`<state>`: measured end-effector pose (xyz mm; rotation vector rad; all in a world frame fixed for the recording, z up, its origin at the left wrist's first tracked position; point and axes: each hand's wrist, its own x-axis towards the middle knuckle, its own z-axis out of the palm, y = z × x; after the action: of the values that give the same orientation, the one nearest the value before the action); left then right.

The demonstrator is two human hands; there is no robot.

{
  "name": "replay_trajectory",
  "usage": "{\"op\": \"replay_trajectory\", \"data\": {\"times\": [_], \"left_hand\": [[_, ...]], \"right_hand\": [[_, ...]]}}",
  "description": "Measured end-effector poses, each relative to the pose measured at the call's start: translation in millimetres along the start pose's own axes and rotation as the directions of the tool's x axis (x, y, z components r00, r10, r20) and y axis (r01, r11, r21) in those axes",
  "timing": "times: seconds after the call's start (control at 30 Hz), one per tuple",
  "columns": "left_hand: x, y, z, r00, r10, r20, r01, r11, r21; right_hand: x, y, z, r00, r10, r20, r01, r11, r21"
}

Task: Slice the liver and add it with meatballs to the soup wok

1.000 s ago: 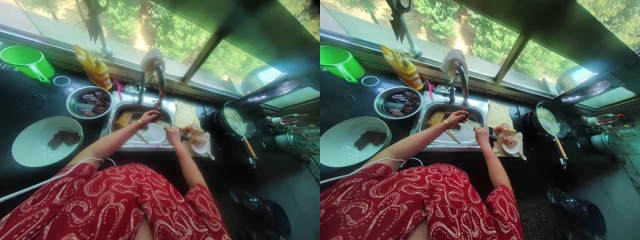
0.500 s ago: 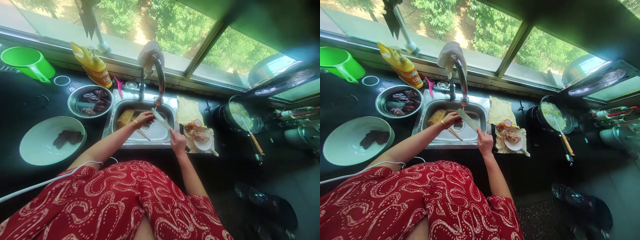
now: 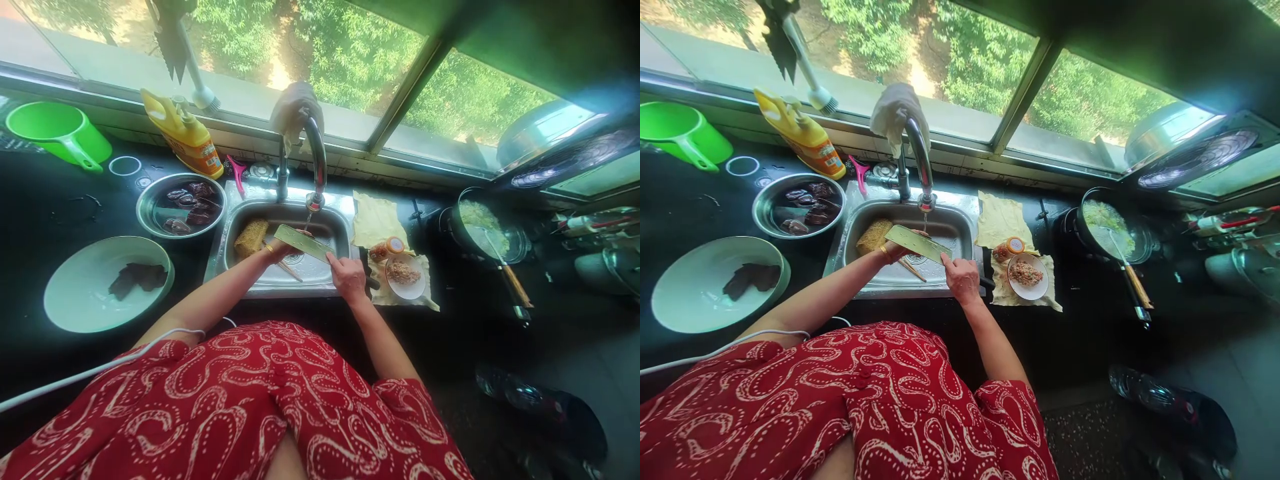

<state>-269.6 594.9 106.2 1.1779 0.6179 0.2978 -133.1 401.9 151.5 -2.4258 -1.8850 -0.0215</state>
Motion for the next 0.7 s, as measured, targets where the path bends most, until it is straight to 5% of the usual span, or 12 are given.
{"op": "replay_trajectory", "data": {"times": [0.43,0.57,0.7], "left_hand": [[1,-7,-5.0,0.978,-0.143,-0.153,0.095,0.955,-0.281],[-5,6,-7.0,0.967,-0.222,-0.125,0.132,0.858,-0.497],[-13,20,-14.9,0.945,-0.290,-0.152,0.121,0.740,-0.661]], "right_hand": [[20,-6,21,0.998,0.067,-0.008,-0.066,0.997,0.048],[30,-5,22,0.976,0.216,-0.006,-0.214,0.971,0.108],[43,-3,19,0.976,0.219,0.004,-0.219,0.976,0.011]]}}
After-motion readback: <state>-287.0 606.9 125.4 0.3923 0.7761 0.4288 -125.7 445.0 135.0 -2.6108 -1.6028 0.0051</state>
